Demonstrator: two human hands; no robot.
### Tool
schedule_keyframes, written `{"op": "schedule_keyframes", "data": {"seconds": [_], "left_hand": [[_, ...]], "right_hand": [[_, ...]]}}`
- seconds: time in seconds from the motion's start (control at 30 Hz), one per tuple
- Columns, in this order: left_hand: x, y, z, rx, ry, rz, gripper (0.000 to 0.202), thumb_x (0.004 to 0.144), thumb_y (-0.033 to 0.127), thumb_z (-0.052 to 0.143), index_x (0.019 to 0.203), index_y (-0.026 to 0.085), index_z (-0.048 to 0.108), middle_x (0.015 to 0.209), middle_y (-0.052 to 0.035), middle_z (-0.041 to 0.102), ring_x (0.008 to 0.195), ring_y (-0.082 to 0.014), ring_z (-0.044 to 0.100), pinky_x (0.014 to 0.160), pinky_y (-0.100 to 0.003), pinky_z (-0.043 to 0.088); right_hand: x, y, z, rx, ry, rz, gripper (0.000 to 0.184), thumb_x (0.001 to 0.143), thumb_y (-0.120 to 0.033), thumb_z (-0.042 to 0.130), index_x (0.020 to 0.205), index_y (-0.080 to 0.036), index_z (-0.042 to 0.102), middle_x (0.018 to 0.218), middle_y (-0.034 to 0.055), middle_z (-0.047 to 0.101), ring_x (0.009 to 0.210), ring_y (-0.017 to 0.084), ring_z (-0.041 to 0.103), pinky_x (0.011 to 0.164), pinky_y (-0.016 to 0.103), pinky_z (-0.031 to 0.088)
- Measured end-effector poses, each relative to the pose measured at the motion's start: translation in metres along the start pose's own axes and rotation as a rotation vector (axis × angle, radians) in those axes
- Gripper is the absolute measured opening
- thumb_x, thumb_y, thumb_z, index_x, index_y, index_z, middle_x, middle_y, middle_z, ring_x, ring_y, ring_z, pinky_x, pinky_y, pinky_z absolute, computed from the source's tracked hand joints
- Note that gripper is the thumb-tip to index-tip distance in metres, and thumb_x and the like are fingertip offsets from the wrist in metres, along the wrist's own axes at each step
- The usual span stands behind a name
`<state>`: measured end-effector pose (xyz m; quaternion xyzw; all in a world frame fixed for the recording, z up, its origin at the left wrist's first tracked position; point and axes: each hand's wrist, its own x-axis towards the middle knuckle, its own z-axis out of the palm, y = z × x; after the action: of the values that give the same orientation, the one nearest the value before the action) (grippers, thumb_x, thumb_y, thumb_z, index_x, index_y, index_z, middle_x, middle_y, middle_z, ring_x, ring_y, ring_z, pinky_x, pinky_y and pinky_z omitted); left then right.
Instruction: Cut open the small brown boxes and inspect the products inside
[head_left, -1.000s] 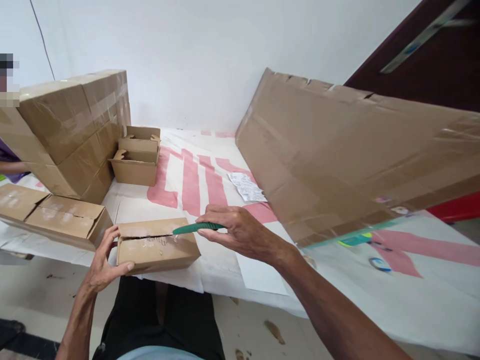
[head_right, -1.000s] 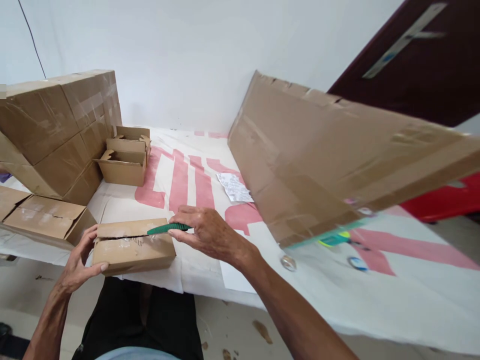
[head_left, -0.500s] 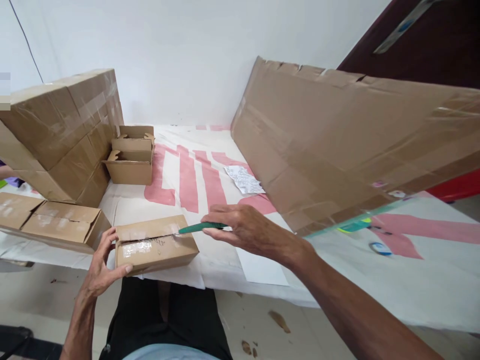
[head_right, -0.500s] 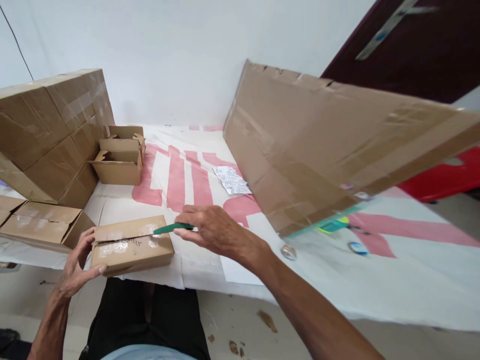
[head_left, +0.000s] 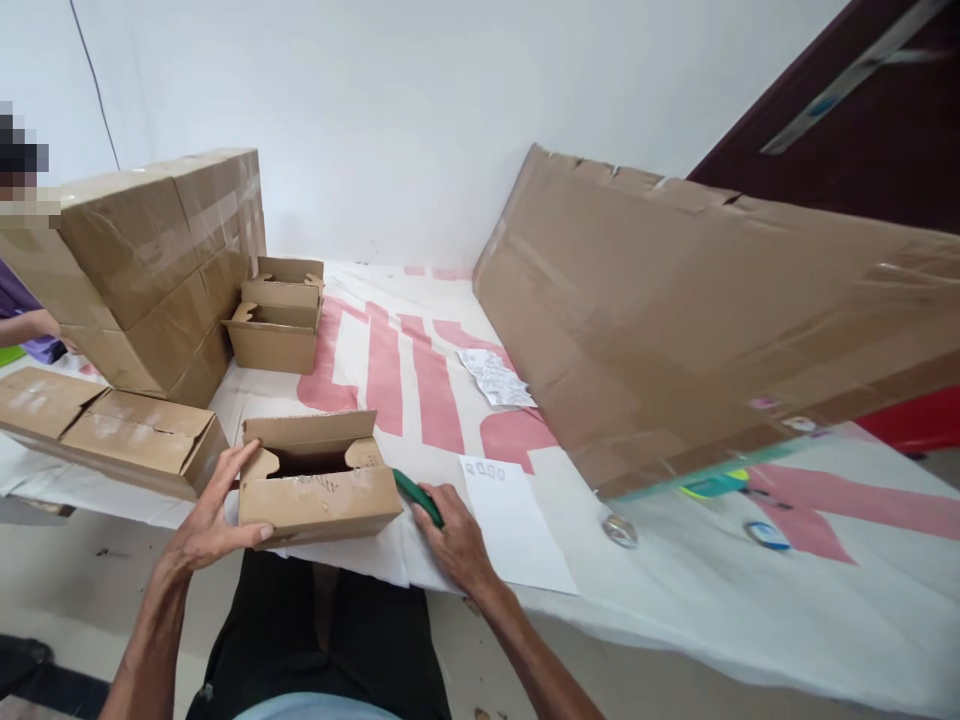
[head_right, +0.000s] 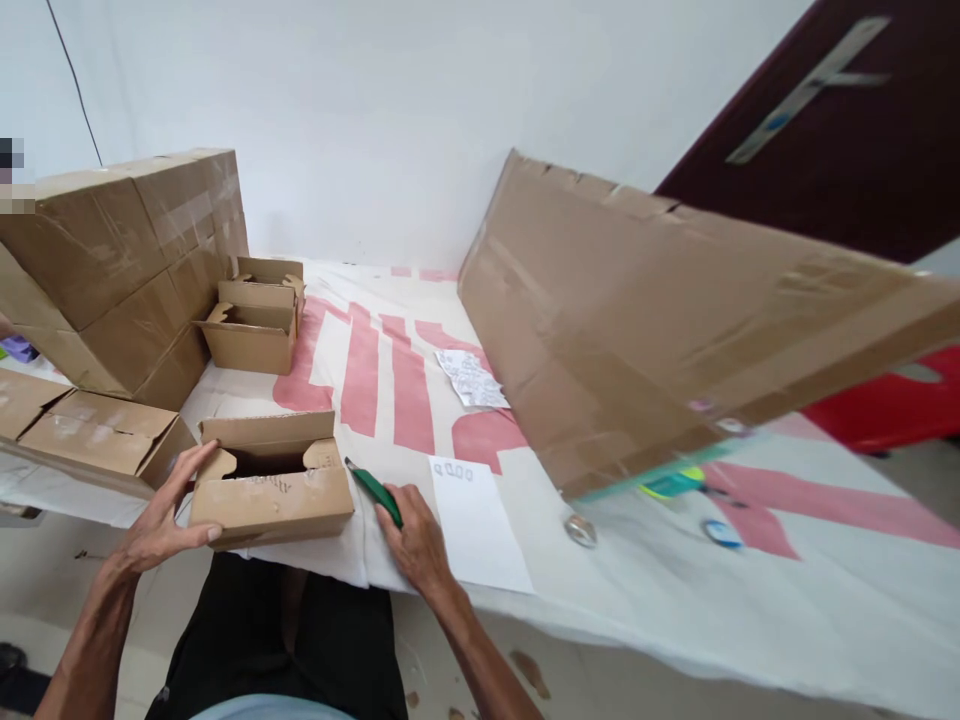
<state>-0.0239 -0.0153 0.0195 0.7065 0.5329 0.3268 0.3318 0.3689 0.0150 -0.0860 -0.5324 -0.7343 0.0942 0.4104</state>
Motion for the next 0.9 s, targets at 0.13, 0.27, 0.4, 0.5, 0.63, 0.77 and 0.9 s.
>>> {"op": "schedule_keyframes", "data": {"seconds": [0.13, 0.27, 0.4, 0.5, 0.63, 0.77, 0.9], "left_hand": [[0.002, 0.002, -0.002, -0.004, -0.024, -0.001, 0.109, 0.078, 0.060, 0.082, 0.168, 0.033, 0.026, 0.171, -0.0132, 0.030, 0.157, -0.0447, 0.030, 0.125, -0.064, 0.032], [0.004, 0.003, -0.002, -0.029, -0.011, 0.014, 0.112, 0.077, 0.058, 0.084, 0.169, 0.032, 0.025, 0.169, -0.0146, 0.033, 0.155, -0.0458, 0.033, 0.124, -0.065, 0.033], [0.003, 0.003, 0.000, -0.047, -0.007, 0.010, 0.113, 0.076, 0.056, 0.085, 0.169, 0.033, 0.024, 0.168, -0.0144, 0.034, 0.153, -0.0453, 0.036, 0.123, -0.066, 0.035], [0.002, 0.003, 0.001, -0.055, -0.008, 0.018, 0.113, 0.076, 0.051, 0.086, 0.169, 0.034, 0.024, 0.168, -0.0139, 0.034, 0.153, -0.0445, 0.038, 0.121, -0.064, 0.039], [0.003, 0.003, 0.001, -0.063, -0.007, 0.039, 0.112, 0.077, 0.049, 0.086, 0.169, 0.033, 0.025, 0.170, -0.0134, 0.033, 0.155, -0.0444, 0.035, 0.122, -0.063, 0.039], [0.003, 0.003, 0.002, -0.060, -0.006, 0.041, 0.111, 0.077, 0.049, 0.086, 0.168, 0.032, 0.025, 0.170, -0.0132, 0.032, 0.157, -0.0432, 0.032, 0.124, -0.060, 0.037], [0.000, 0.004, 0.004, -0.018, 0.001, 0.037, 0.105, 0.081, 0.049, 0.083, 0.168, 0.031, 0.027, 0.170, -0.0138, 0.031, 0.156, -0.0425, 0.033, 0.125, -0.061, 0.036]], "right_hand": [[0.017, -0.024, -0.006, 0.089, 0.036, -0.019, 0.028, 0.107, -0.036, 0.047, 0.120, -0.022, 0.067, 0.111, 0.0109, 0.068, 0.107, 0.027, 0.067, 0.091, 0.044, 0.058], [0.061, -0.074, -0.031, 0.123, -0.136, -0.195, 0.026, 0.103, -0.032, 0.056, 0.125, -0.023, 0.068, 0.118, 0.0120, 0.067, 0.113, 0.029, 0.063, 0.098, 0.047, 0.054], [0.086, -0.109, -0.036, 0.071, -0.309, -0.302, 0.015, 0.102, -0.026, 0.059, 0.108, -0.024, 0.073, 0.105, 0.0094, 0.069, 0.101, 0.027, 0.063, 0.092, 0.046, 0.054], [0.091, -0.116, -0.035, 0.127, -0.354, -0.309, 0.017, 0.104, -0.022, 0.056, 0.100, -0.023, 0.072, 0.097, 0.0069, 0.070, 0.094, 0.023, 0.064, 0.088, 0.042, 0.054], [0.090, -0.113, -0.031, 0.233, -0.311, -0.280, 0.016, 0.103, -0.022, 0.058, 0.102, -0.023, 0.074, 0.099, 0.0067, 0.073, 0.095, 0.022, 0.068, 0.085, 0.040, 0.055], [0.088, -0.108, -0.022, 0.314, -0.248, -0.270, 0.015, 0.101, -0.023, 0.062, 0.100, -0.023, 0.077, 0.097, 0.0070, 0.077, 0.093, 0.023, 0.072, 0.086, 0.040, 0.058], [0.089, -0.103, -0.016, 0.334, -0.234, -0.244, 0.018, 0.101, -0.026, 0.062, 0.099, -0.024, 0.079, 0.097, 0.0070, 0.080, 0.092, 0.023, 0.075, 0.087, 0.042, 0.061]]}}
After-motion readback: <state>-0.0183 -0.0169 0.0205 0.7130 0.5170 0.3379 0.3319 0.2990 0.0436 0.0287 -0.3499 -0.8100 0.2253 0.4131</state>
